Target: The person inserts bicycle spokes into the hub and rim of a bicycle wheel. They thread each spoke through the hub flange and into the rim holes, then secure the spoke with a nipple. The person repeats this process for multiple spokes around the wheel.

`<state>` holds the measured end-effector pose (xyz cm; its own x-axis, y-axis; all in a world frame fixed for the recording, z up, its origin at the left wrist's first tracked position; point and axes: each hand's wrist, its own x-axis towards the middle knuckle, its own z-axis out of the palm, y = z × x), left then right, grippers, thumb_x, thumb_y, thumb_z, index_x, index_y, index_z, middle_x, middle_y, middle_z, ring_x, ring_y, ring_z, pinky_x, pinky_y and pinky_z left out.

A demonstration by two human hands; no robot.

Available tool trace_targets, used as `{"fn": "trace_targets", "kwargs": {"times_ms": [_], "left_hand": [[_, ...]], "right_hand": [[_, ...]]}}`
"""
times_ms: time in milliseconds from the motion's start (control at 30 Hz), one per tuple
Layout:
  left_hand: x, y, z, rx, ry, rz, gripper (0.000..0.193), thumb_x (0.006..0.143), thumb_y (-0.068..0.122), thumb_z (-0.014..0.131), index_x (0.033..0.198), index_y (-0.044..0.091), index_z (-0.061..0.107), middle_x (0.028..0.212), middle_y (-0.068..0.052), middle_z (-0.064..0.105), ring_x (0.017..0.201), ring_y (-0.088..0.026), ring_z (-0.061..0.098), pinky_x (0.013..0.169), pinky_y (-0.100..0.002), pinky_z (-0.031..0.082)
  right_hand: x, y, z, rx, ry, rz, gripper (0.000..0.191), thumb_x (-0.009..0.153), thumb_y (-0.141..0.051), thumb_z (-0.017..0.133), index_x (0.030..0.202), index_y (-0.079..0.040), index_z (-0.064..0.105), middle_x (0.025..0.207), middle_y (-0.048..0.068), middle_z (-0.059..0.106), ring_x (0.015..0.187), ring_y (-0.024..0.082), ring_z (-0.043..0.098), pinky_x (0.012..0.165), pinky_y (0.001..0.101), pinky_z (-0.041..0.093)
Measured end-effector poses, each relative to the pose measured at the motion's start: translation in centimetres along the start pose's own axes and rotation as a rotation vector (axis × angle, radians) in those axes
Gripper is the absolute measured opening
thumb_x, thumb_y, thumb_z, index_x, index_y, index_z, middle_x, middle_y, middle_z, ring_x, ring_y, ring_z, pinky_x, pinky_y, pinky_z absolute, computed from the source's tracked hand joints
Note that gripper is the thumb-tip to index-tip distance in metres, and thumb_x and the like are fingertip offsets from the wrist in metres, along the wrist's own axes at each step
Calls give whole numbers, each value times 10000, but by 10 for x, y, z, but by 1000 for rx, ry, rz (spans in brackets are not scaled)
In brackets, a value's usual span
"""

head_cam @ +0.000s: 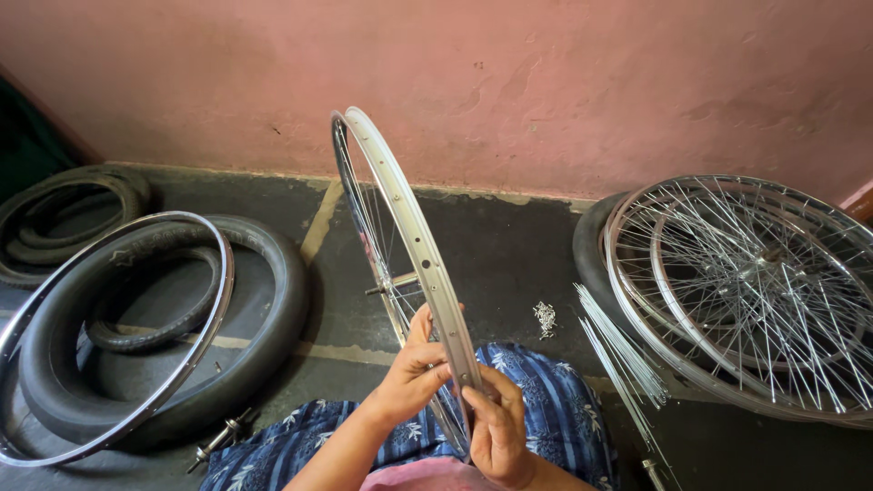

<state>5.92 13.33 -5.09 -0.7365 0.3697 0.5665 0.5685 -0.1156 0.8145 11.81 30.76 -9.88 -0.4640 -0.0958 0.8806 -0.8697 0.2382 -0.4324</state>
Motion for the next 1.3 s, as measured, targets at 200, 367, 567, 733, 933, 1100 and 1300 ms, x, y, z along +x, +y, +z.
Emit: {"fn": "trace_targets", "kwargs": {"times_ms": [200, 367, 567, 733, 933, 1100, 1300], "left_hand": [[0, 8, -1, 72, -13, 44, 149, 976, 152, 679, 1094, 96, 751, 1598, -194, 341, 1530, -339, 284, 1271, -463, 162], [-13, 41, 11, -31, 445, -8, 389, 1013, 192, 602, 1387, 95, 555, 1574, -168, 409, 1533, -283, 329, 1253, -412, 232], [-10, 83, -27, 140, 637, -289, 739, 774, 0, 726, 1446, 38, 420, 1403, -114, 540, 1284, -196, 528, 1005, -319, 467], [-16, 99, -60, 163, 673, -269, 723, 722, -140, 519, 1429, 2, 463, 1471, -104, 566, 1179, -103, 568, 899, -210, 472], [-57, 88, -55, 171, 649, -301, 717, 716, -154, 527, 1418, -11, 489, 1450, -106, 597, 858, -51, 561, 683, -178, 456], [-113, 52, -55, 389, 577, -145, 708, 693, -171, 587, 1384, -47, 494, 1439, -192, 602, 1305, -134, 565, 999, -209, 433], [-151, -6, -43, 498, 568, 119, 650, 735, -112, 591, 1365, -8, 470, 1384, -201, 618, 1356, -272, 601, 1170, -363, 436]], "right_hand": [[-4, 5, 2, -26, -12, 4, 372, 1032, 84, 445, 1382, -21, 513, 1450, 281, 442, 1338, 396, 582, 1111, 436, 530], [5, 7, 24, 227, -69, 30, 540, 1086, 2, 406, 1581, 39, 193, 1563, 302, 401, 1416, 409, 511, 1192, 480, 437], [22, -17, 44, 219, -541, -37, 715, 991, -211, 612, 1537, 104, 274, 1550, 317, 379, 1480, 484, 330, 1231, 555, 263], [18, 22, 31, 49, -529, 80, 518, 948, -144, 656, 1430, 17, 555, 1465, 185, 568, 1398, 372, 488, 1198, 490, 365], [-41, 155, -96, -491, -296, 610, 358, 887, -164, 675, 1235, -77, 684, 1241, 127, 704, 1167, 301, 664, 1025, 399, 516], [-119, 216, -204, -1085, -383, 1095, 462, 903, -314, 700, 1325, -131, 663, 1349, 155, 651, 1261, 380, 583, 1059, 457, 480], [-167, 206, -225, -1194, -468, 1470, 433, 921, -367, 719, 1314, -192, 674, 1406, 123, 604, 1297, 371, 557, 1042, 488, 504]]}}
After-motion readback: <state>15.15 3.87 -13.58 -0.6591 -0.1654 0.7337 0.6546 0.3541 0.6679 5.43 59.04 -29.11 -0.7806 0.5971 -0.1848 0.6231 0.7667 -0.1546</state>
